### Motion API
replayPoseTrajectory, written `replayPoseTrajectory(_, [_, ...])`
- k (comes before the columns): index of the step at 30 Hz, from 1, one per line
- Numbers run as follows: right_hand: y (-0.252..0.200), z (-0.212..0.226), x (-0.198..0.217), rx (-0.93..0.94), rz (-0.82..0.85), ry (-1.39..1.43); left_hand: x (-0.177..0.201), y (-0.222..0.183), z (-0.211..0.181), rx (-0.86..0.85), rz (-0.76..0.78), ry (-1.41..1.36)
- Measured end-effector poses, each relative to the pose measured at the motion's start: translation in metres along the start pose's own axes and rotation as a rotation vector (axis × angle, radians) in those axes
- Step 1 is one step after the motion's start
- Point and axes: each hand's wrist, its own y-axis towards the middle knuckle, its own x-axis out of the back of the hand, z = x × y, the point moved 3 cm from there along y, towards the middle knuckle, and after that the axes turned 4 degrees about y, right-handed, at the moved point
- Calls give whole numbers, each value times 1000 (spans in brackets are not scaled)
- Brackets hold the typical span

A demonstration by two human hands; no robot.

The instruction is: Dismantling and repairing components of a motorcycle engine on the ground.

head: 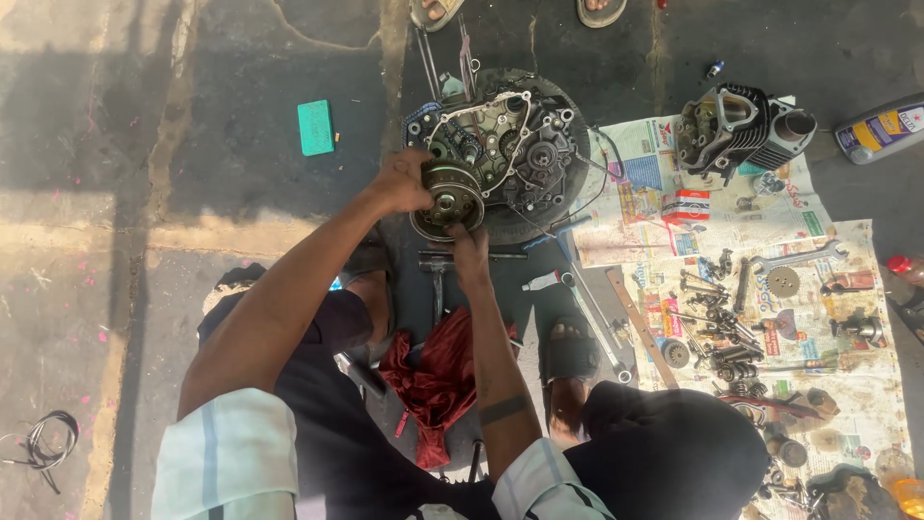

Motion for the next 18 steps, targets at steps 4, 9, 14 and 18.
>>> replayPoseTrajectory(4, [3, 17, -17, 57, -46, 38, 64, -2, -50, 110, 154, -20])
replayPoseTrajectory(9, [15, 23, -23, 265, -85, 133, 61, 49, -65, -28, 140, 37])
replayPoseTrajectory(14, [29, 30, -13, 242, -141, 112, 31, 91, -72, -111, 34, 141])
replayPoseTrajectory(18, [35, 27, -12, 207, -127, 183, 66, 69, -97, 95, 70, -110])
